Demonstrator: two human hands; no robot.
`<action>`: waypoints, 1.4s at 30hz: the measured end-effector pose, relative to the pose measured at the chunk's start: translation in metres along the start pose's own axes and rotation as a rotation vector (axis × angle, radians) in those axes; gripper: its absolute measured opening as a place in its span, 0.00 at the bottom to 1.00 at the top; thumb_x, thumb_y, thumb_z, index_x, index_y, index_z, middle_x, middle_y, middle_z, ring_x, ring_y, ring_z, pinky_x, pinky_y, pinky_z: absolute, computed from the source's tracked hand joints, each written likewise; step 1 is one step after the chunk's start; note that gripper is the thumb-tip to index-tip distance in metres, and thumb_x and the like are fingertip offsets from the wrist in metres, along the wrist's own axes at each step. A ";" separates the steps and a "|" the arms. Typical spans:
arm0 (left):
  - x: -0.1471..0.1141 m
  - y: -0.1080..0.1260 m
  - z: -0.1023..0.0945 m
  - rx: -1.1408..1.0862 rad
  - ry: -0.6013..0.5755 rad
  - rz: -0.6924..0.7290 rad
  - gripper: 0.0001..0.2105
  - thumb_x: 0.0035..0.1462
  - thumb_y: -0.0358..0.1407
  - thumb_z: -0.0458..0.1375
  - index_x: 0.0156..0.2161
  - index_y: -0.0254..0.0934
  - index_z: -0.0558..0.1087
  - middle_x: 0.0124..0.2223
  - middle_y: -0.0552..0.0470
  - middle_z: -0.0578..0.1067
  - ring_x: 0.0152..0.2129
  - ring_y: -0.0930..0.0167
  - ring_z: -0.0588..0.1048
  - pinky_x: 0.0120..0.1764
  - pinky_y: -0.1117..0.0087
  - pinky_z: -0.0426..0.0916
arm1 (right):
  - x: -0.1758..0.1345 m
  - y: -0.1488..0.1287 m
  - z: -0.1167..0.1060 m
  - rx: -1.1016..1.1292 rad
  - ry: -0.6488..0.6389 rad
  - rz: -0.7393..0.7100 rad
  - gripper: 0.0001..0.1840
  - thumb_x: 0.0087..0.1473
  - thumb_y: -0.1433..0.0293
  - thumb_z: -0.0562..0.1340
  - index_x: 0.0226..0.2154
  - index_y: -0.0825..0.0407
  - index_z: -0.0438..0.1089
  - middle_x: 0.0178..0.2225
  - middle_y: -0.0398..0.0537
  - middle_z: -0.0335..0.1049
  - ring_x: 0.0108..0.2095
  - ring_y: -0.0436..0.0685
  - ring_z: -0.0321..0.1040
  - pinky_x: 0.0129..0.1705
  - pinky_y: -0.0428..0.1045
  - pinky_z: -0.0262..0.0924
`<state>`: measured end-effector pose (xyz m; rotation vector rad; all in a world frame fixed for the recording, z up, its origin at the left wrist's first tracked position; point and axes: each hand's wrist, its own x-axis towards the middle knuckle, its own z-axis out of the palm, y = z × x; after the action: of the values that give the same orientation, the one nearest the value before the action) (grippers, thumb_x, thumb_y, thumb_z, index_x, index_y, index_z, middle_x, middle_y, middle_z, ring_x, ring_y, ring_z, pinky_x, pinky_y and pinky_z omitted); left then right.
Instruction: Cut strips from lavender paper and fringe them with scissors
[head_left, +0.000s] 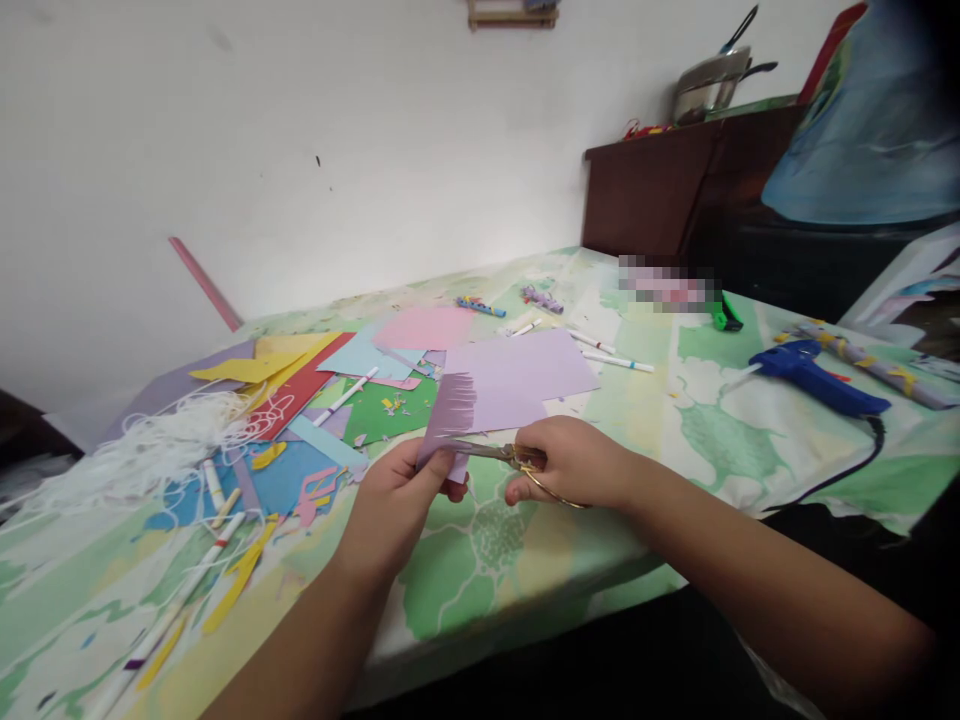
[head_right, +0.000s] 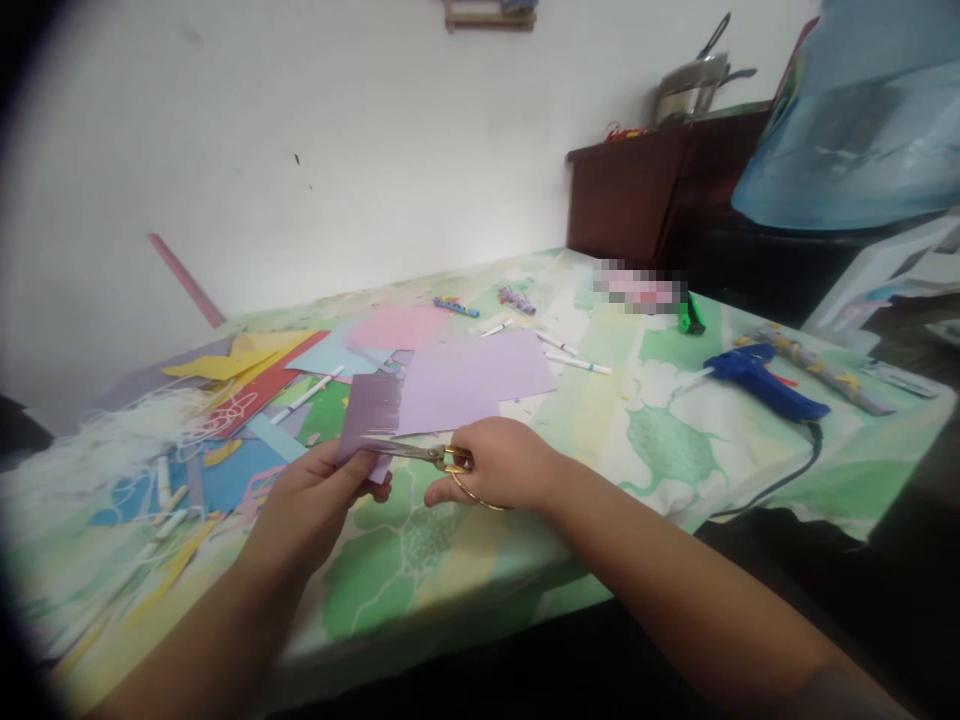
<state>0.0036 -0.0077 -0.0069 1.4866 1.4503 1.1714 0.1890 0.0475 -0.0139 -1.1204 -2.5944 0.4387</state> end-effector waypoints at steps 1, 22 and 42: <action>0.000 0.001 0.000 0.022 0.005 0.004 0.09 0.48 0.37 0.51 0.22 0.37 0.67 0.18 0.58 0.69 0.19 0.76 0.66 0.25 0.75 0.59 | 0.000 0.000 0.000 0.000 0.000 -0.003 0.29 0.34 0.43 0.50 0.19 0.54 0.60 0.18 0.41 0.57 0.19 0.46 0.48 0.20 0.43 0.39; -0.002 0.002 0.000 -0.037 -0.019 -0.007 0.11 0.49 0.38 0.49 0.20 0.35 0.66 0.17 0.57 0.67 0.16 0.76 0.66 0.24 0.74 0.59 | 0.003 -0.003 0.007 -0.032 0.049 -0.062 0.25 0.36 0.47 0.53 0.17 0.54 0.57 0.17 0.40 0.57 0.19 0.46 0.50 0.20 0.42 0.39; -0.004 0.001 -0.001 -0.131 -0.050 -0.004 0.11 0.51 0.36 0.47 0.22 0.35 0.66 0.18 0.57 0.68 0.17 0.77 0.66 0.24 0.76 0.60 | 0.003 -0.002 0.008 -0.012 0.078 -0.064 0.24 0.35 0.48 0.55 0.16 0.54 0.59 0.15 0.39 0.55 0.19 0.45 0.48 0.19 0.42 0.39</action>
<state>0.0028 -0.0118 -0.0064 1.4119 1.3172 1.1952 0.1829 0.0474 -0.0204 -1.0333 -2.5603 0.3589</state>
